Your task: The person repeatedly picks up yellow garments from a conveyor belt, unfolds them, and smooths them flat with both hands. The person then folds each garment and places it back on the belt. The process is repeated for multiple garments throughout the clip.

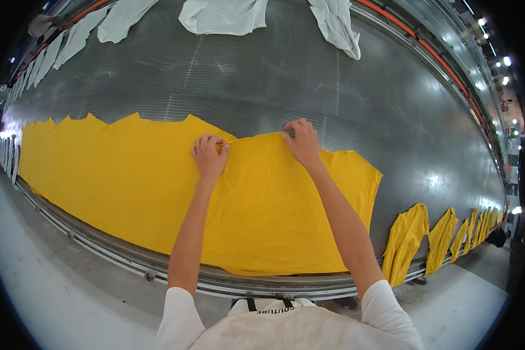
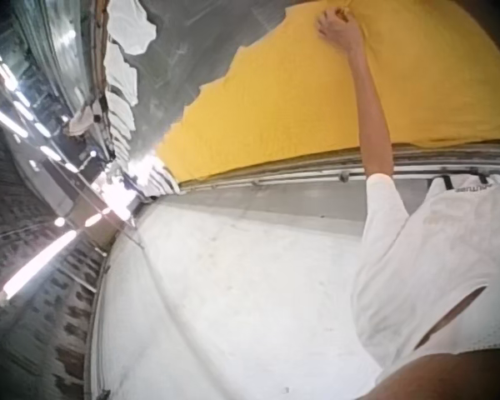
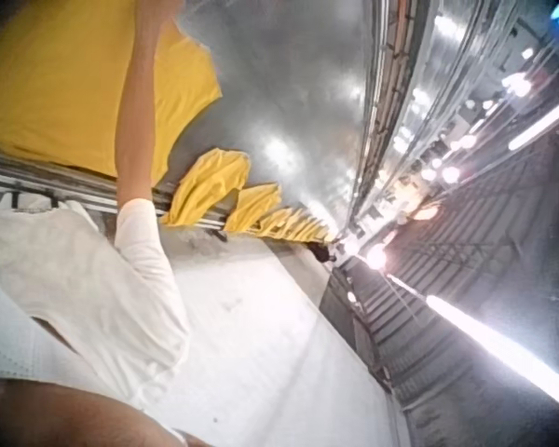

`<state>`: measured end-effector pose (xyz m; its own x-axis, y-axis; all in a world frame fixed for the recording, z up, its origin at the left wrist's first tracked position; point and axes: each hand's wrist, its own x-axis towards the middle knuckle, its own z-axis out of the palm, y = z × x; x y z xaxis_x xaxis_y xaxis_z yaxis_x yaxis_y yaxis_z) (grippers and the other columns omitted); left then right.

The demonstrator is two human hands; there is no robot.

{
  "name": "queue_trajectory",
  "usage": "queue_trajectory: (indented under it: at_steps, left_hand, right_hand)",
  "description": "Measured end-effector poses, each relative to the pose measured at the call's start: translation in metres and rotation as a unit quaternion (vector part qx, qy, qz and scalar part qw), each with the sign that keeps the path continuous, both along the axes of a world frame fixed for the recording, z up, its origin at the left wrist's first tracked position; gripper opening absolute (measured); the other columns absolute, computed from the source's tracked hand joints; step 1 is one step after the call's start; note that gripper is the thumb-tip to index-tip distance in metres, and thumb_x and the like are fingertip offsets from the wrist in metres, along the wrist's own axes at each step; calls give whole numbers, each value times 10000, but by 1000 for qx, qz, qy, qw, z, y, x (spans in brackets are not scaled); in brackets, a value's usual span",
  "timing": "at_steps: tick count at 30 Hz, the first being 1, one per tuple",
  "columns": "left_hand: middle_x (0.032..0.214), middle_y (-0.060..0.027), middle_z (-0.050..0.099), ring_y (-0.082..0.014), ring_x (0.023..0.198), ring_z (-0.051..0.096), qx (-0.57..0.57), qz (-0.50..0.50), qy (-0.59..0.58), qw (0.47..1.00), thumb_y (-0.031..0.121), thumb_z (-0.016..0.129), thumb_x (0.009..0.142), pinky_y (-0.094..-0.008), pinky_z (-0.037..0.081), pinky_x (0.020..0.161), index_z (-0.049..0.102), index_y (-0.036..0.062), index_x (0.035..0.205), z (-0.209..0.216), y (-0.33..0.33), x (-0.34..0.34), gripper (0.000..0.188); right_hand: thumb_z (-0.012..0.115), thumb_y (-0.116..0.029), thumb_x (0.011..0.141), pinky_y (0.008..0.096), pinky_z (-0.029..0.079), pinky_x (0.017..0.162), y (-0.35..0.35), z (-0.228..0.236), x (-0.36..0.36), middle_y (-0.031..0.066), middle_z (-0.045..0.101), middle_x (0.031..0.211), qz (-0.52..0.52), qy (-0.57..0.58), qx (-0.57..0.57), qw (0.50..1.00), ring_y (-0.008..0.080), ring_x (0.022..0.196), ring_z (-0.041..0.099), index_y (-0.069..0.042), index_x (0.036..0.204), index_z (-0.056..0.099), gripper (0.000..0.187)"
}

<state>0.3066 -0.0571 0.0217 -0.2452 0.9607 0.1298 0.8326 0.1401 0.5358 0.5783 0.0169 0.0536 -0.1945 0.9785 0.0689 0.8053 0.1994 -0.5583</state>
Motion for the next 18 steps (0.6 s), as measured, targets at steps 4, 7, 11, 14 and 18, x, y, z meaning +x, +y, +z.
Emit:
queue_trajectory:
  at_steps: [4, 7, 11, 14, 18]
  left_hand:
    - [945, -21, 675, -242, 972, 579, 45, 5, -81, 996, 224, 736, 915, -421, 361, 957, 677, 113, 955, -4, 7, -6, 131]
    - [851, -48, 676, -239, 870, 601, 29, 1, -102, 994, 207, 741, 918, -405, 402, 875, 688, 80, 939, 3, 15, -10, 139]
    - [803, -90, 684, -224, 772, 637, 43, -37, -57, 997, 173, 752, 916, -368, 493, 747, 708, 22, 950, 9, 21, -8, 161]
    - [813, -80, 700, -205, 791, 648, 35, -26, -136, 990, 160, 753, 911, -360, 499, 780, 723, 22, 942, 3, 20, -12, 144]
    - [826, -77, 708, -177, 778, 656, 30, -1, -198, 980, 129, 754, 905, -312, 526, 735, 721, -3, 960, 11, 21, -16, 147]
  right_hand:
    - [714, -114, 881, 452, 417, 901, 9, -17, 2, 77, 613, 1017, -20, 17, 30, 999, 297, 1026, 580, -88, 939, 688, 69]
    - [722, -107, 872, 450, 407, 895, 15, -18, 4, 74, 596, 1030, -35, 49, 19, 998, 295, 1016, 570, -88, 890, 686, 44]
    - [730, -114, 874, 443, 406, 904, 15, -11, 4, 69, 602, 1061, -25, 14, -7, 1000, 282, 1026, 577, -82, 931, 693, 76]
    - [735, -129, 878, 444, 426, 909, 13, -3, 17, 67, 632, 1083, -37, 111, -42, 992, 276, 1034, 593, -72, 986, 698, 127]
    - [735, -143, 885, 438, 453, 955, 5, 35, 69, 68, 668, 1113, -74, 126, -63, 987, 282, 1082, 611, -68, 1024, 703, 161]
